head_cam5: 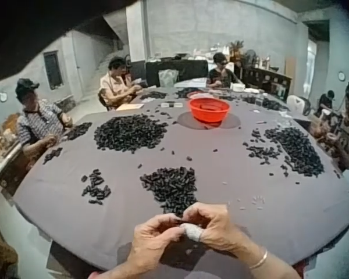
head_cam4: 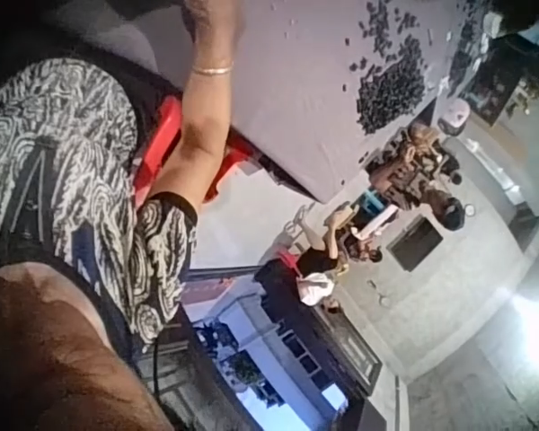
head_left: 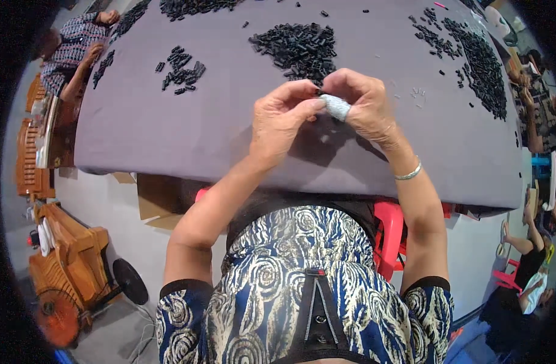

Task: Assembling small plastic components by wrapping them with thread from a spool.

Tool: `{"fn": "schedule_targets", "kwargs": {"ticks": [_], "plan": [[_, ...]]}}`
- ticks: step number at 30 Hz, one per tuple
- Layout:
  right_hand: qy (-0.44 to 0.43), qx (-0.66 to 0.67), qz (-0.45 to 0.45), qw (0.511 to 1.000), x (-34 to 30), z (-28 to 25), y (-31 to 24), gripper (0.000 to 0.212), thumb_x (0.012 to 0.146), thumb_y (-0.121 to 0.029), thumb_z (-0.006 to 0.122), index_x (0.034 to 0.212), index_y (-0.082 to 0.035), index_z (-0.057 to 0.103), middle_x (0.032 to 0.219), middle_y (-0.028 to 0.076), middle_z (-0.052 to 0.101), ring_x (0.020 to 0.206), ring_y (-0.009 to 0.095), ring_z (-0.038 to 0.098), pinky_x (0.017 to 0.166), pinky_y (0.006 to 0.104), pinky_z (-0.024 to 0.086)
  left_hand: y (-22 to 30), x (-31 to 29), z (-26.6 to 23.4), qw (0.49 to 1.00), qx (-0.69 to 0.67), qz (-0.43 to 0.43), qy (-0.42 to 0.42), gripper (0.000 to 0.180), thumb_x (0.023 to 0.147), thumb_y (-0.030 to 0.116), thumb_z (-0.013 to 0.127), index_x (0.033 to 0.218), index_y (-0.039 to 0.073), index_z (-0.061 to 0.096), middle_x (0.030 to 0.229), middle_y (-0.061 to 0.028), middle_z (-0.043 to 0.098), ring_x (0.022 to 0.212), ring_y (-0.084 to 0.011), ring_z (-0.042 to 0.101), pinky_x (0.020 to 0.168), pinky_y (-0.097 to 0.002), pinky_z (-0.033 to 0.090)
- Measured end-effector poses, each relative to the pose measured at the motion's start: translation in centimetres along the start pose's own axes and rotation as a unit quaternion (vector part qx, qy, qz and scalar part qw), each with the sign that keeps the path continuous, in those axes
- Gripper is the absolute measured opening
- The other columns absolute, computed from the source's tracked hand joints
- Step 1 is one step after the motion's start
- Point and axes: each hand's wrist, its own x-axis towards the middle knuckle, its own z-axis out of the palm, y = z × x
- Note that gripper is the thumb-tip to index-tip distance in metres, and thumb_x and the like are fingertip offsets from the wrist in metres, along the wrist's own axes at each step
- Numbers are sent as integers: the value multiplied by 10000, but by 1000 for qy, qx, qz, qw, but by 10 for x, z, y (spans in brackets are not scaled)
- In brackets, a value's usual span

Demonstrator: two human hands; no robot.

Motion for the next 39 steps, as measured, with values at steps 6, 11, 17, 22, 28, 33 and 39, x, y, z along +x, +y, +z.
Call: {"fn": "schedule_targets", "kwargs": {"ticks": [6, 11, 17, 22, 28, 33, 39], "plan": [[49, -107, -96, 988, 0, 17, -8, 209, 705, -131, 742, 807, -21, 596, 662, 74, 590, 578, 123, 572, 534, 264, 473, 5, -1, -10, 999, -35, -24, 31, 154, 815, 9, 660, 967, 3, 634, 844, -11, 606, 722, -83, 543, 681, -211, 458], [33, -151, -168, 974, 0, 12, -11, 160, 690, -71, 697, 803, -28, 591, 719, 85, 609, 615, 201, 608, 548, 304, 487, 6, 3, -15, 991, -105, -84, 6, 145, 868, 57, 610, 1010, 28, 608, 891, -13, 597, 772, -97, 554, 703, -232, 464], [40, -220, 4, 975, 8, -46, 1, 90, 763, -43, 625, 845, -5, 623, 656, 8, 563, 618, 69, 503, 551, 233, 429, 14, 4, -11, 999, 35, -12, 16, 112, 899, 84, 569, 993, 31, 599, 927, -31, 617, 806, -90, 593, 671, -222, 466], [37, -300, 178, 936, -2, -101, -2, 94, 736, -10, 587, 806, -8, 651, 587, 12, 537, 557, 69, 466, 491, 247, 388, 5, 2, -10, 967, 251, 41, -23, 83, 858, 45, 617, 931, 11, 638, 790, -6, 583, 695, -62, 594, 538, -187, 447], [51, -362, 179, 913, -1, -92, 17, 108, 693, -41, 607, 770, 9, 662, 565, 61, 553, 535, 125, 483, 497, 294, 402, -4, 3, -15, 953, 288, 81, -47, 101, 854, 31, 617, 938, -21, 636, 798, -30, 595, 662, -83, 608, 517, -203, 463], [9, -406, 173, 897, 3, -84, 20, 110, 691, -87, 639, 701, 21, 623, 545, 88, 523, 521, 141, 483, 509, 305, 406, -6, 2, -18, 952, 279, 93, -89, 125, 856, 13, 599, 970, -24, 635, 877, -61, 640, 707, -104, 642, 559, -194, 498], [29, -323, 109, 940, 5, -71, 12, 123, 748, -111, 657, 737, 2, 608, 565, 33, 557, 519, 89, 486, 468, 261, 384, -6, 2, -14, 970, 233, 44, -48, 135, 841, 23, 622, 967, -19, 640, 828, -45, 646, 709, -97, 644, 565, -197, 503]]}}
